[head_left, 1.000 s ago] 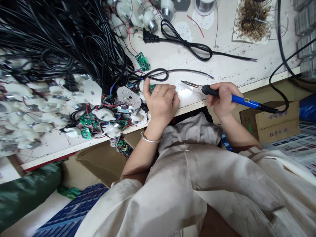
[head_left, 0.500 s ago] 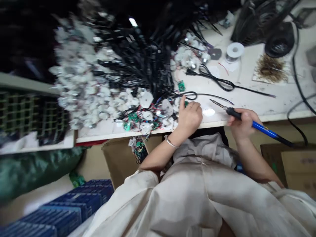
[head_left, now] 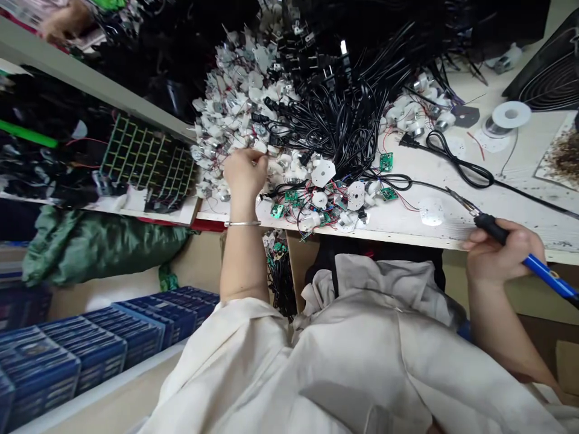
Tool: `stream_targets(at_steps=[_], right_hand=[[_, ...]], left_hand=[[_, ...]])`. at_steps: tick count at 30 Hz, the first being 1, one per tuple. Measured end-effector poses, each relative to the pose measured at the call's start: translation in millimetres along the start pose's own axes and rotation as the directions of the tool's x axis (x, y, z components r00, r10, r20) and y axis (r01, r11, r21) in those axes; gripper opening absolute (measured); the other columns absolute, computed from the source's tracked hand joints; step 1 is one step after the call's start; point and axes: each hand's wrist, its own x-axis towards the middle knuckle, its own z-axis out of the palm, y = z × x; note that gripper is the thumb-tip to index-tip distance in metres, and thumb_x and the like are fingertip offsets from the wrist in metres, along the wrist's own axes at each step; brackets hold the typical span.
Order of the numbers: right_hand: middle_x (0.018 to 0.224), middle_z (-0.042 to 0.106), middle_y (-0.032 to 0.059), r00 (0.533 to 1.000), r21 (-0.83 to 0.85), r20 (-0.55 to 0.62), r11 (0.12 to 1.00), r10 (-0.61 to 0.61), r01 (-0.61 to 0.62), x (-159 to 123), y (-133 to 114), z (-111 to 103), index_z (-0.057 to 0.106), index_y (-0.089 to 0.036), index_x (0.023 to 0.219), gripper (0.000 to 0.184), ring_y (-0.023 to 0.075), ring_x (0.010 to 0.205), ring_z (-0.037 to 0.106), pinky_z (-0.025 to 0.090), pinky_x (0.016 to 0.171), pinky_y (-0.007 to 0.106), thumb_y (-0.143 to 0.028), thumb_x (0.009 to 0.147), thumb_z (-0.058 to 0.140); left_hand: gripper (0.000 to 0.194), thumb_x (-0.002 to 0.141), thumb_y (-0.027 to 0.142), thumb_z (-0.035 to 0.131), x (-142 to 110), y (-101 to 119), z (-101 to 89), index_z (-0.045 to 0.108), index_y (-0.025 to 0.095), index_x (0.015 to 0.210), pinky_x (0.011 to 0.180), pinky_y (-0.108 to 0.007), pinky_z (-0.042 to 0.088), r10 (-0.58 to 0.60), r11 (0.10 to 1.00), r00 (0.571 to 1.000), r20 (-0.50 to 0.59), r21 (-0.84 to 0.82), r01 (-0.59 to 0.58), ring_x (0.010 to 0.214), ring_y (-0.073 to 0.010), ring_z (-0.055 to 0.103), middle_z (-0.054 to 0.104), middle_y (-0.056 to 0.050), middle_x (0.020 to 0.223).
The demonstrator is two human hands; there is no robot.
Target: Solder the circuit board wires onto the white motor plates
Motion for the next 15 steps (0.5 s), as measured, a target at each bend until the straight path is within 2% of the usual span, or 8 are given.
stream_targets(at_steps=[3, 7, 10, 13, 15], right_hand=[[0.048, 0.044, 0.0014, 1.0, -0.01, 0.015, 1.0, -0.017, 0.017, 1, 3, 1, 0.073, -0.032, 0.067, 0.028, 0.0159, 0.042, 0.044, 0.034, 0.04, 0.034, -0.053, 0.081, 0.06], [0.047, 0.049, 0.0004, 0.998, 0.027, 0.056, 0.999, -0.024, 0.023, 6, 9, -3, 0.074, -0.033, 0.069, 0.023, 0.0151, 0.038, 0.044, 0.034, 0.036, 0.033, -0.046, 0.082, 0.06], [0.044, 0.053, -0.0016, 0.996, 0.06, 0.08, 0.998, -0.034, 0.029, 10, 16, -5, 0.072, -0.029, 0.07, 0.024, 0.0138, 0.033, 0.045, 0.034, 0.032, 0.029, -0.048, 0.08, 0.063], [0.044, 0.056, -0.0046, 0.995, 0.035, 0.1, 0.999, -0.03, 0.027, 10, 19, -5, 0.07, -0.023, 0.075, 0.032, 0.0116, 0.03, 0.047, 0.034, 0.031, 0.025, -0.054, 0.079, 0.062], [0.045, 0.056, -0.0067, 0.991, 0.009, 0.133, 1.0, -0.026, 0.025, 8, 18, -5, 0.068, -0.022, 0.079, 0.038, 0.0099, 0.031, 0.048, 0.035, 0.032, 0.023, -0.059, 0.08, 0.062]], left_hand=[[0.026, 0.087, 0.033, 0.059, 8, 18, 21.8, 0.075, 0.017, 0.101, 0.091, -0.037, 0.049, 0.029, 0.999, 0.996, 0.089, -0.025, -0.027, 0.092, -0.0243, 0.065, 0.074, -0.01, 0.099], [0.022, 0.081, 0.032, 0.067, 22, 40, 40.1, 0.074, 0.017, 0.096, 0.088, -0.039, 0.048, -0.01, 1.0, 0.984, 0.18, 0.03, 0.004, 0.087, -0.025, 0.062, 0.072, -0.009, 0.091], [0.012, 0.078, 0.03, 0.069, 33, 32, 50.6, 0.07, 0.019, 0.079, 0.084, -0.038, 0.049, 0.003, 1.0, 0.987, 0.162, -0.002, -0.002, 0.075, -0.0214, 0.057, 0.065, -0.004, 0.071], [0.014, 0.072, 0.029, 0.069, 36, 16, 59.8, 0.06, 0.022, 0.064, 0.081, -0.04, 0.052, -0.014, 0.998, 0.994, 0.106, -0.055, 0.02, 0.064, -0.0177, 0.05, 0.052, 0.002, 0.054], [0.015, 0.069, 0.028, 0.066, 33, 13, 55.9, 0.056, 0.023, 0.06, 0.076, -0.041, 0.054, 0.003, 0.995, 0.99, 0.144, -0.1, 0.012, 0.059, -0.0161, 0.047, 0.049, 0.004, 0.048]])
